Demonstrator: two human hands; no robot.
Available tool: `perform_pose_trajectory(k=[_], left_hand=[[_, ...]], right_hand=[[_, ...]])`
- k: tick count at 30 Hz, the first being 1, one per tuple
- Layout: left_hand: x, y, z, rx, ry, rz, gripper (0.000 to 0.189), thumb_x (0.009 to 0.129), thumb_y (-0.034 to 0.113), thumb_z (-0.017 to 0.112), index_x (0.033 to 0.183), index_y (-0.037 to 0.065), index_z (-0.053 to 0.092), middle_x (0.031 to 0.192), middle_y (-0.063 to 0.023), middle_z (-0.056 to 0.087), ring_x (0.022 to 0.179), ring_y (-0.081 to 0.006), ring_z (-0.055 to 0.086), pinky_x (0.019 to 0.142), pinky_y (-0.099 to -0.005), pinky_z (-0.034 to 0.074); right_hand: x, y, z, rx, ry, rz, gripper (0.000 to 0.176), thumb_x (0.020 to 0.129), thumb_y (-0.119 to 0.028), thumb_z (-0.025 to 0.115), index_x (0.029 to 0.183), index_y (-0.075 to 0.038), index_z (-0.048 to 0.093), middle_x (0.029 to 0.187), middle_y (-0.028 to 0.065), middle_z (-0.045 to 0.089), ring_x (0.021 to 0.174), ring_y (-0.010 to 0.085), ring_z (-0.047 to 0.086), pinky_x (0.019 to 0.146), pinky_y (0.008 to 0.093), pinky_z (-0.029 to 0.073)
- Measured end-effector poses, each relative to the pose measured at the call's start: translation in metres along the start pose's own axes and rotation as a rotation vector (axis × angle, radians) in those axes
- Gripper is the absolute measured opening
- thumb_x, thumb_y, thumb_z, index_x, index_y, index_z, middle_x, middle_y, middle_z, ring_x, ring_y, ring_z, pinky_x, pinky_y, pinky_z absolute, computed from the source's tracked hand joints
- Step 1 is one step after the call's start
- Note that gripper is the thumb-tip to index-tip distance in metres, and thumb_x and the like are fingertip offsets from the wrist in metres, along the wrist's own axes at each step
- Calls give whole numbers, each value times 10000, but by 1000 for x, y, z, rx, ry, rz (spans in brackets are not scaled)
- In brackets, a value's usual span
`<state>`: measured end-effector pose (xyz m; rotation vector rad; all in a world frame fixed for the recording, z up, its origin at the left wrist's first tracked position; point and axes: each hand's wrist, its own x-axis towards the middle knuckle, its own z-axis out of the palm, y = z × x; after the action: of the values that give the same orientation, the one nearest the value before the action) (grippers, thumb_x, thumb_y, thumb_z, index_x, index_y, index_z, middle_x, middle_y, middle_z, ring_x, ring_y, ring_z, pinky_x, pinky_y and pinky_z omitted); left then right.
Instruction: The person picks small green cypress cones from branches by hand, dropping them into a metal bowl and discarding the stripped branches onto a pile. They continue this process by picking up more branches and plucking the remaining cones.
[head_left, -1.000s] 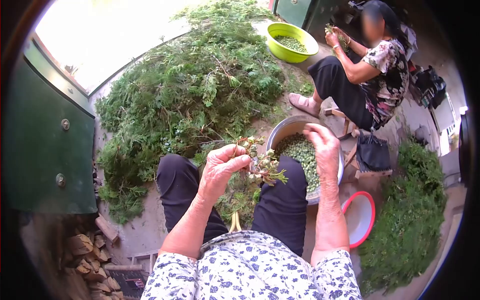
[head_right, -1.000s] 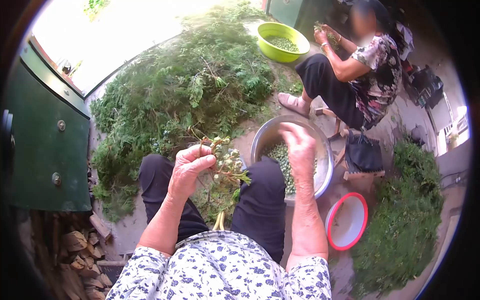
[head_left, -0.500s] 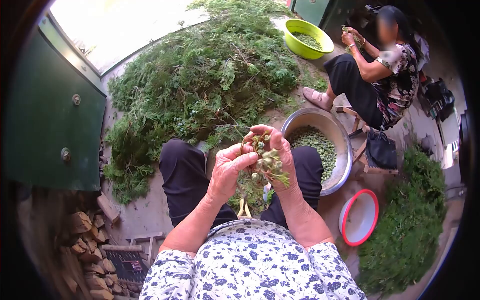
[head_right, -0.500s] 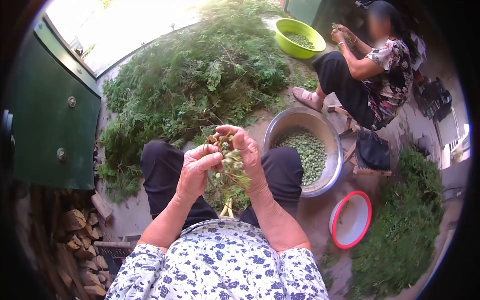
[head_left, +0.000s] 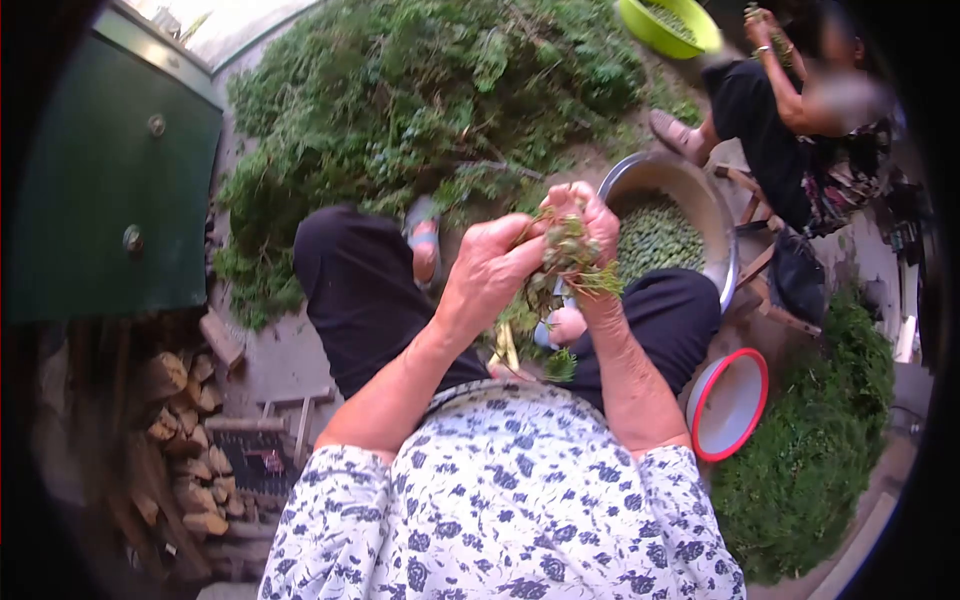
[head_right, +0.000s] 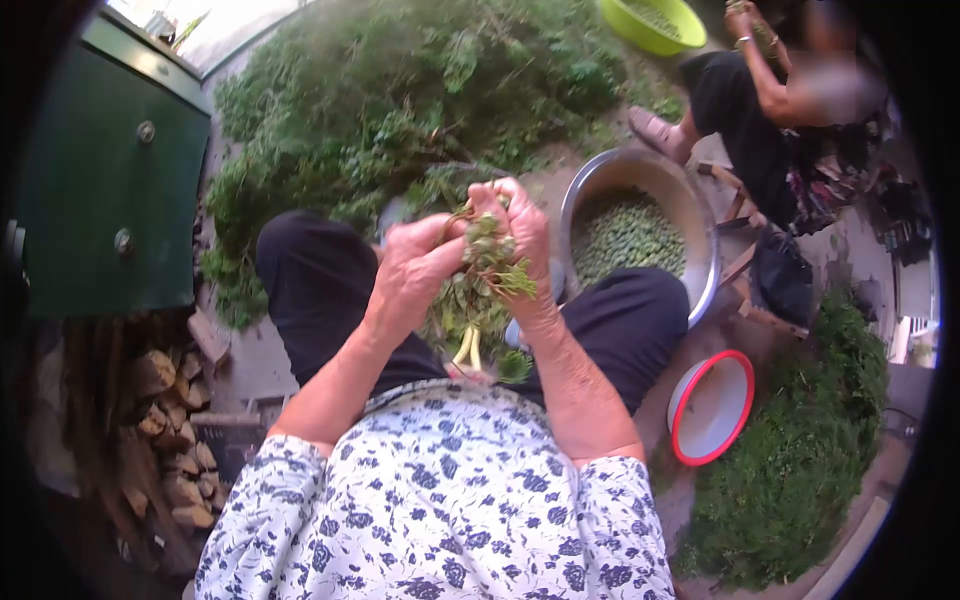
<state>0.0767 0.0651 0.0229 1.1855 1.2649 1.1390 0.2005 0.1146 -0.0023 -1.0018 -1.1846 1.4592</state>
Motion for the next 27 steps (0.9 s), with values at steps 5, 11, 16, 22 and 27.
perform_pose_trajectory(k=[5, 11, 16, 22, 27], left_hand=[[5, 0, -2, -32, 6, -8, 150, 788, 123, 632, 804, -26, 624, 658, 7, 569, 611, -48, 503, 553, -219, 417], [20, -8, -11, -221, -113, 32, 148, 636, 30, 635, 783, 16, 642, 699, -45, 595, 596, -144, 582, 557, -252, 476], [38, -7, -11, -35, -122, 459, 131, 633, 11, 628, 761, 31, 644, 694, -43, 585, 595, -138, 580, 549, -243, 471], [52, -18, -84, -1024, -186, 298, 148, 807, 182, 570, 756, 55, 627, 619, 12, 513, 563, -109, 430, 620, -279, 372], [38, 32, -127, -1004, -256, 556, 216, 843, 202, 545, 658, 103, 594, 488, 49, 424, 535, -88, 358, 625, -268, 312]], right_hand=[[-10, 2, -16, -642, 75, -442, 160, 865, -200, 596, 908, -46, 595, 739, 81, 578, 604, 231, 588, 542, 327, 454], [-15, -6, -34, -590, -34, -326, 200, 894, -227, 561, 917, -32, 599, 702, 68, 559, 637, 186, 582, 584, 309, 458], [-18, -18, -23, 194, 26, 130, 336, 904, -351, 561, 775, -43, 522, 587, -14, 430, 421, 61, 381, 373, 229, 319], [1, -41, -79, 245, 224, -104, 323, 914, -356, 537, 839, -42, 523, 572, -34, 345, 407, 60, 292, 374, 209, 279], [32, -2, -175, -475, 455, -17, 266, 884, -261, 589, 1009, -27, 586, 639, -20, 469, 489, 42, 380, 430, 191, 338]])
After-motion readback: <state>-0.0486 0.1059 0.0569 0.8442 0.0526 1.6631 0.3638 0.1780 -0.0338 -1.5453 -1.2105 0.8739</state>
